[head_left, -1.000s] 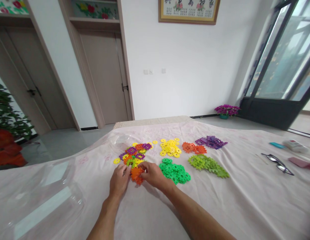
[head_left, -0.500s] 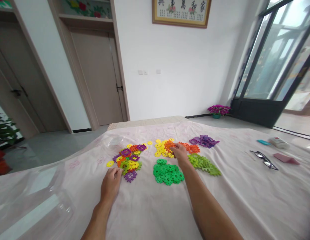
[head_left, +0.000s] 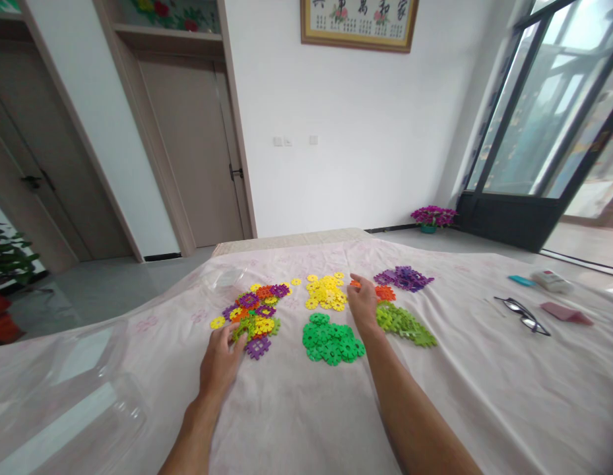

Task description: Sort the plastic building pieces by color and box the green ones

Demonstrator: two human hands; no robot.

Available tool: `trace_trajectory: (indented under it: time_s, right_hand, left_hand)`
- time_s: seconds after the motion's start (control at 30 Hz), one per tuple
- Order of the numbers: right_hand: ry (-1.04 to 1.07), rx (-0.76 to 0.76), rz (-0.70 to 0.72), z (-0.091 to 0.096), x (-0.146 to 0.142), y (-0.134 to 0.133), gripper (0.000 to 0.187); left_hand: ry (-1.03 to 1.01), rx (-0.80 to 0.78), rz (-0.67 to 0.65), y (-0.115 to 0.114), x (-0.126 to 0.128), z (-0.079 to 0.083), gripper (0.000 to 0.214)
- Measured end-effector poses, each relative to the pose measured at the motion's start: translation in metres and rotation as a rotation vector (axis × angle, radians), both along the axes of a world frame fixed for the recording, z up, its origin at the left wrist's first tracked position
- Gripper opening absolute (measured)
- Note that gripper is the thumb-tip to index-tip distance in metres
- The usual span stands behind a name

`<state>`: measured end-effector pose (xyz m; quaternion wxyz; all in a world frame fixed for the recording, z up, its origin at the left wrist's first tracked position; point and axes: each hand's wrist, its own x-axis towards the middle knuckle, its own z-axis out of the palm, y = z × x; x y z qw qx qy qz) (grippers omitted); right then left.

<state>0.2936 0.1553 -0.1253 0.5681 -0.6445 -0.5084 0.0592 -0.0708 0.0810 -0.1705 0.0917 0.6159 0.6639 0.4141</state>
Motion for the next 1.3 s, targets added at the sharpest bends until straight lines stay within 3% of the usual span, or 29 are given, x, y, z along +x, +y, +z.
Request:
trace_trajectory:
  time_s: [0.13,0.27,0.4,0.57,0.77,0.87,1.0,1.1,1.2,1.3]
  right_hand:
    - [-0.040,-0.074,0.214,-0.004,-0.046,-0.005,0.037]
    - [-0.206,-0.106,0.466,-0.010,-0.090,-0.022,0.032]
    - [-0.345,-0.100,0.631,-0.013,-0.124,-0.045,0.030]
    - [-0.330,-0.134,0.757,-0.013,-0.146,-0.063,0.040]
    - [-0.227,-0.212,0.820,-0.018,-0.153,-0.065,0.041]
    - [-0.183,-0.267,0.792,-0.012,-0.145,-0.060,0.038]
    - [-0.224,-0.289,0.698,0.010,-0.114,-0.047,0.036]
    - [-0.286,-0.277,0.529,0.031,-0.077,-0.036,0.039]
    - [-0.289,-0.310,0.343,0.048,-0.030,-0.031,0.041]
    - [-0.251,-0.356,0.245,0.057,0.019,-0.037,0.031]
  left_hand:
    - [0.117,0.026,-0.056,0.002,0.000,-0.006,0.051]
    - [0.061,-0.006,-0.076,0.002,0.001,-0.008,0.047]
    - [0.001,0.026,-0.146,-0.003,0.007,-0.003,0.050]
    - [-0.042,0.088,-0.295,-0.006,0.017,0.002,0.052]
    - [-0.050,0.155,-0.365,-0.007,0.024,0.002,0.048]
    - [-0.033,0.146,-0.346,-0.008,0.023,0.005,0.054]
    - [0.091,0.207,-0.159,-0.003,0.015,0.004,0.049]
    - [0.199,0.153,-0.073,0.004,0.010,-0.002,0.050]
    - [0.272,0.059,-0.100,0.007,0.010,-0.008,0.051]
    - [0.319,0.029,-0.106,0.007,0.011,-0.009,0.049]
